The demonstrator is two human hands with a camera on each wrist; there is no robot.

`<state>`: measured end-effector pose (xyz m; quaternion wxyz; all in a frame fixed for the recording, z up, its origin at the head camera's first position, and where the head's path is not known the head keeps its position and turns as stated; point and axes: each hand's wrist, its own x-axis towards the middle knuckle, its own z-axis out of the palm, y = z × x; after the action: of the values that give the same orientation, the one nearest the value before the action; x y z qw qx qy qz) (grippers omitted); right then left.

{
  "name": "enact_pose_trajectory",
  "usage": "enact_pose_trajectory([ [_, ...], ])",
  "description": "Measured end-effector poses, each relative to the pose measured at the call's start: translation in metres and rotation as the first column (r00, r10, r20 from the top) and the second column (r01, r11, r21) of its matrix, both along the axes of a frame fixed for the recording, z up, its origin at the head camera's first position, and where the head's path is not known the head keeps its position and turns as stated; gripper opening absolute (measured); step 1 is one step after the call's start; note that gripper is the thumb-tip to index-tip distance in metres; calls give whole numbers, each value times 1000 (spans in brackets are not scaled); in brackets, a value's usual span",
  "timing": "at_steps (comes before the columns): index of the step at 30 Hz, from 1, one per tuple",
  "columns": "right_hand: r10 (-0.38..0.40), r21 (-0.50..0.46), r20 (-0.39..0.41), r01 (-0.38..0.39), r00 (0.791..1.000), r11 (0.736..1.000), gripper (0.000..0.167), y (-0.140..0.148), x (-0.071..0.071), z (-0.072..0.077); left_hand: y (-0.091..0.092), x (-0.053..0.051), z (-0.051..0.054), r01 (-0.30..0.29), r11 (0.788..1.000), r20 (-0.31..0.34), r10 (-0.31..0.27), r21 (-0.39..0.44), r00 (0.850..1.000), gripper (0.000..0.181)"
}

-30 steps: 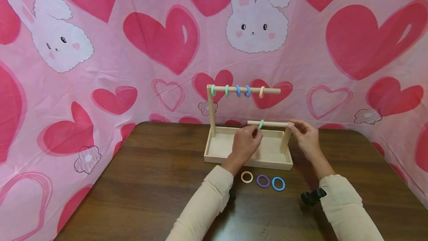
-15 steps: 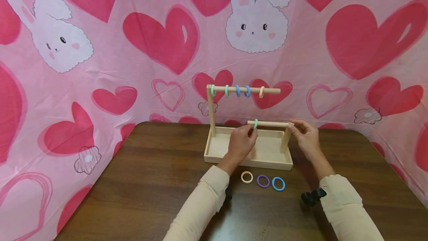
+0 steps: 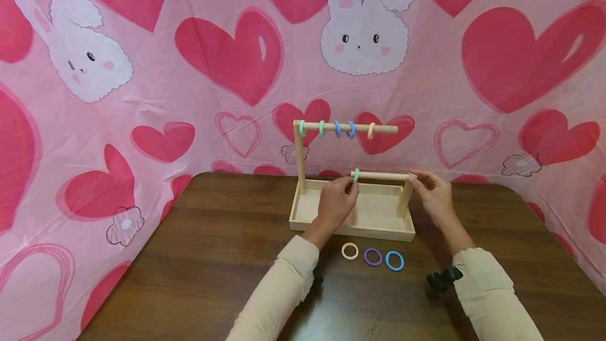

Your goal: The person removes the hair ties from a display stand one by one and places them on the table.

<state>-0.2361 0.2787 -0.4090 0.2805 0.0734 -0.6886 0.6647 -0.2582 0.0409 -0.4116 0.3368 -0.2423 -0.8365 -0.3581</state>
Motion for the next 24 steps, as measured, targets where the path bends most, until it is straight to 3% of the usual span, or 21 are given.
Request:
enact_pose_trajectory([
  [12, 14, -29, -26, -15, 1000, 999, 23, -1, 0, 2, -12, -3, 0, 5, 1000, -24, -4, 7, 1000, 8],
  [24, -6, -4, 16, 7, 1000, 1000, 18, 0, 1, 1, -25, -2, -4, 13, 1000, -1, -13, 23, 1000, 7],
])
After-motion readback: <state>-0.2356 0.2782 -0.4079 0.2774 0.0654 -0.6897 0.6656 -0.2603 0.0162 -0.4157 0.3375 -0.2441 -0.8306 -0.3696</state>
